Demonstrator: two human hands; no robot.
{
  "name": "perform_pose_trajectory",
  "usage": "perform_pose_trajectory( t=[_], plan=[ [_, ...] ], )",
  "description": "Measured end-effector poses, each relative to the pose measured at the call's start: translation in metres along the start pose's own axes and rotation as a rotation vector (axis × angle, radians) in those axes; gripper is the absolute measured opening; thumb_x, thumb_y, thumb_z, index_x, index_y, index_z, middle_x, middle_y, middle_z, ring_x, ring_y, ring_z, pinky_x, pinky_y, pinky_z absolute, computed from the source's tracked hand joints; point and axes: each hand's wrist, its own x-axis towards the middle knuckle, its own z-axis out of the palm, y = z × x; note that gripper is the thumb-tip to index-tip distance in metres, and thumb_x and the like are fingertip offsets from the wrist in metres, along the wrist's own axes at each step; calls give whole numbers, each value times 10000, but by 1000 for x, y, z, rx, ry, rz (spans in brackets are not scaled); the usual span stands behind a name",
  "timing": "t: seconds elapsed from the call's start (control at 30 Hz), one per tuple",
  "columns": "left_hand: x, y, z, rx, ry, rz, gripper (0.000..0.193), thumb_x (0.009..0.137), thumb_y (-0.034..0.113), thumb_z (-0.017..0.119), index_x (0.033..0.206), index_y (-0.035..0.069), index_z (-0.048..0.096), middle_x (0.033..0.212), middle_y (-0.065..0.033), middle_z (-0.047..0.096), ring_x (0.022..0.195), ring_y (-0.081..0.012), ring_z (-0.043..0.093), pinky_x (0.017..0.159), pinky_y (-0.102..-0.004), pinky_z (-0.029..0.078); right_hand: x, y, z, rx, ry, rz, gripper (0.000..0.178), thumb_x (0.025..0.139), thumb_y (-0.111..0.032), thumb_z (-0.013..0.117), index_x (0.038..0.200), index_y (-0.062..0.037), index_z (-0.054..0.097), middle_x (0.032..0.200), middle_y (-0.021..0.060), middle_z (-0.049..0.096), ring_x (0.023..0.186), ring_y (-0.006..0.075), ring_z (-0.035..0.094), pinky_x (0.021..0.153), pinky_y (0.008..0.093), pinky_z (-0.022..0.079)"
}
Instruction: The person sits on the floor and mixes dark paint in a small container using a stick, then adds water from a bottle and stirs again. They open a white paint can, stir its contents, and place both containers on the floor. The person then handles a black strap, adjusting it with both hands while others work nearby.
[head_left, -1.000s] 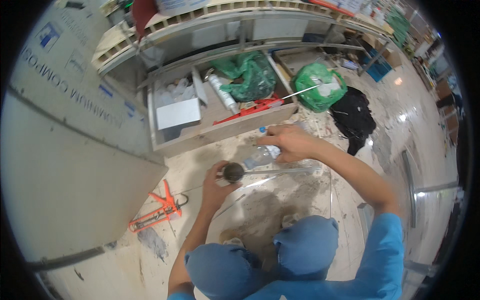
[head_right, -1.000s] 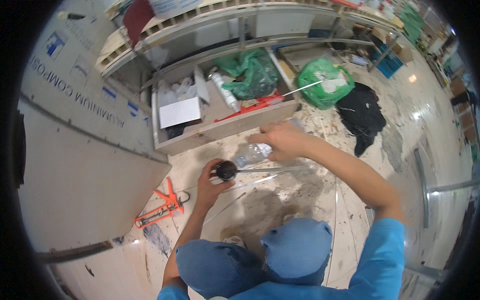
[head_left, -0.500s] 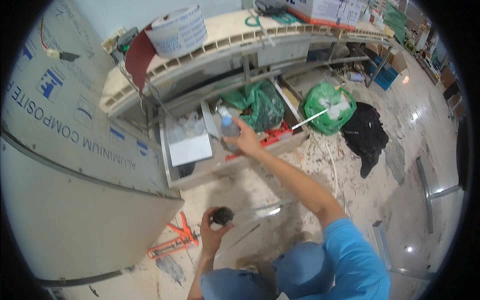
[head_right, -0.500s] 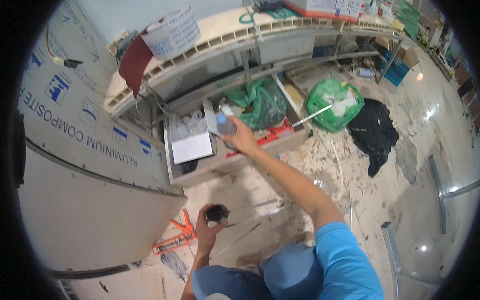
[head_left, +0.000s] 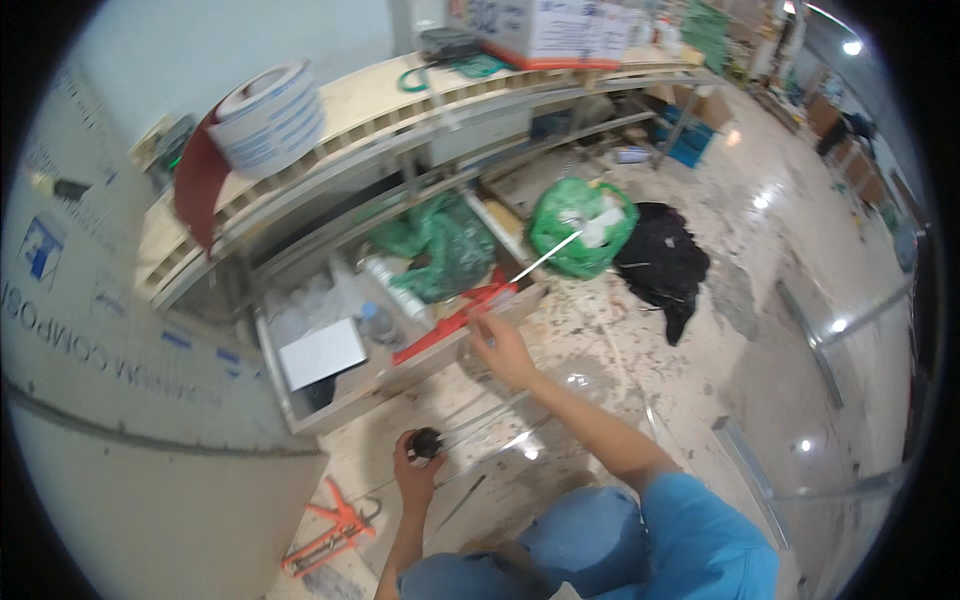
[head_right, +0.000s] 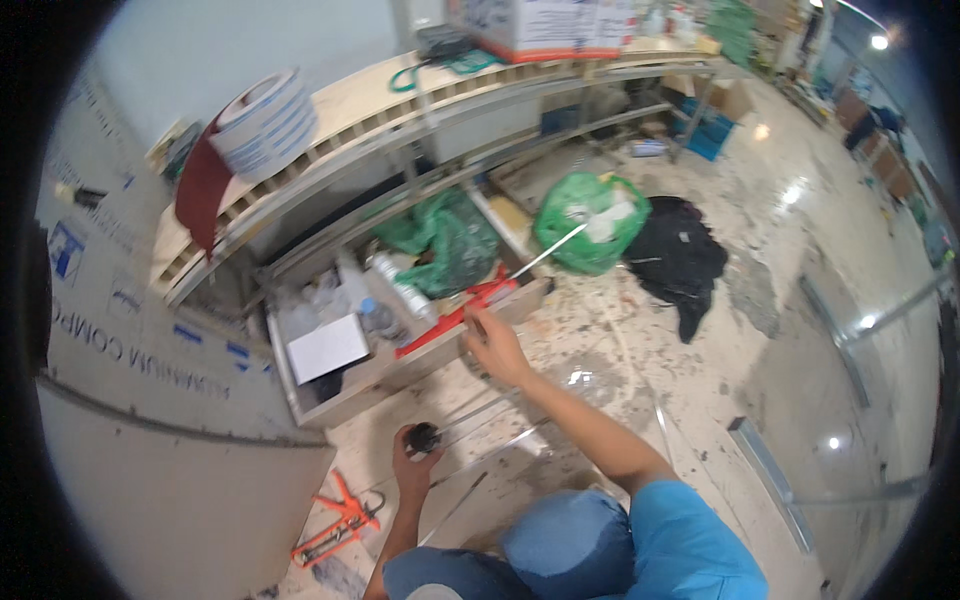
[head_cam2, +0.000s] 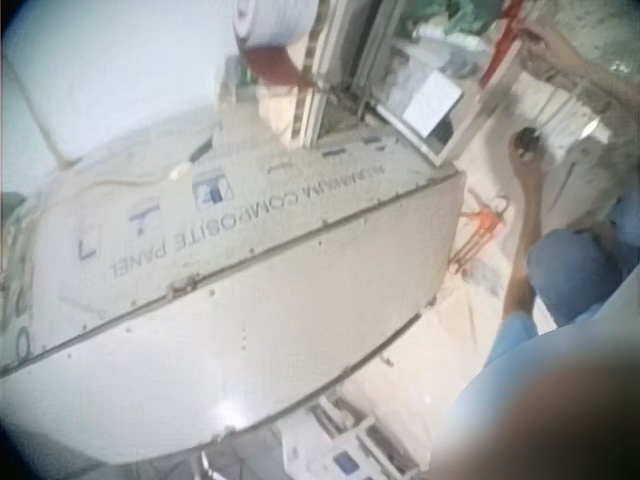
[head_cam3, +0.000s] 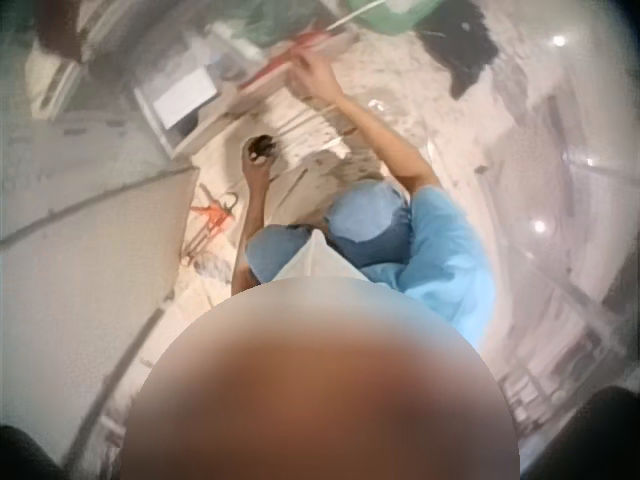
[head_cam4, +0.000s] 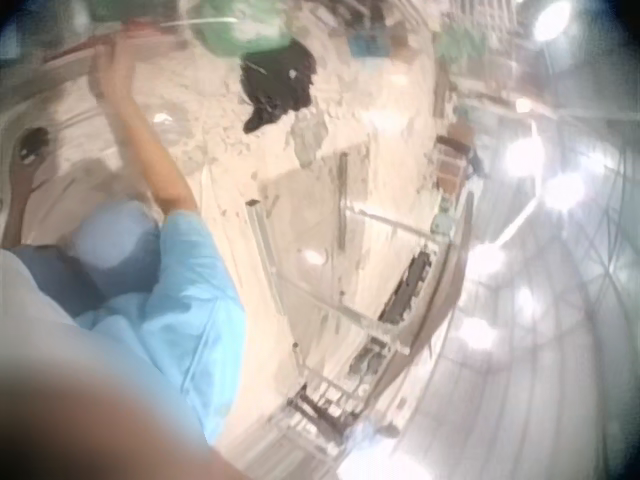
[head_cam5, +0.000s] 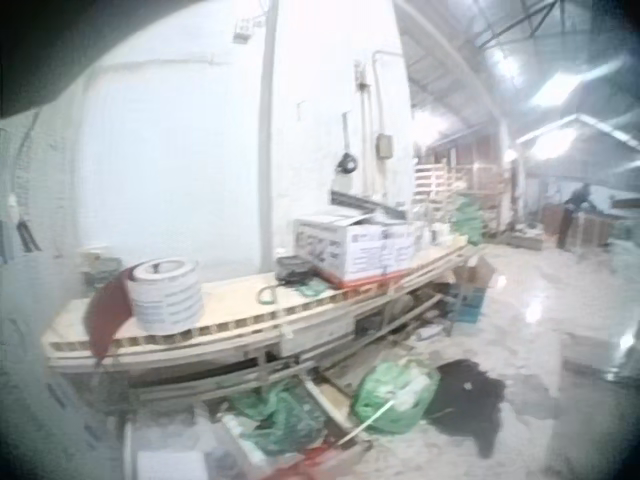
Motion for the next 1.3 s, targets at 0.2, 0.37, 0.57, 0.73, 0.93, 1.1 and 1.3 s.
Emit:
perform_pose_trajectory(
  t=[0.2,0.37,0.57,0.73,0.93,1.1,1.3],
  plan=[
    [25,-28,46,154,52,108,722,681,105,910,1340,91,616,1318,-120,637,1239,-328,573,1063,-445,455,-166,18,-67,-150,69,616,242,979,-141,658,1189,-31,704,981,116,739,906,208,689,850,360,543],
    [40,-56,73,197,33,212,760,676,173,929,1360,71,613,1322,-149,643,1263,-364,558,1091,-486,437,-232,-8,-71,24,-450,528,231,974,-149,665,1184,-61,700,956,88,727,880,201,675,830,356,541],
    [42,-72,74,331,34,220,877,643,202,973,1409,33,581,1358,-174,640,1294,-393,547,1091,-489,439,-252,-43,-91,-63,-776,359,188,998,-205,664,1108,-64,724,945,98,736,848,217,702,760,379,557],
    [47,-79,56,214,-93,176,986,700,110,937,1534,7,420,1426,-219,553,1306,-386,548,1127,-464,441,-233,-18,-158,-84,-978,525,258,966,-282,681,968,-30,739,817,99,710,709,180,674,633,384,544],
    [32,-56,17,100,-50,204,674,809,30,782,1415,9,487,1240,-151,591,1151,-281,589,1017,-403,470,-173,11,-183,-435,-1087,533,355,959,-332,651,866,-1,739,736,88,704,649,199,666,597,365,529],
    [40,41,-20,-88,-32,282,347,850,7,734,1126,36,526,987,-50,552,848,-147,516,789,-316,447,-143,7,-153,-266,-1200,557,424,985,-381,617,826,-11,751,720,110,707,626,214,663,565,377,523],
    [95,227,16,43,-7,678,165,903,10,734,938,27,573,818,-34,570,737,-124,515,703,-286,441,-98,15,-184,-287,-1413,566,497,1007,-473,590,893,-23,767,757,105,719,682,236,692,656,406,546]
  ],
)
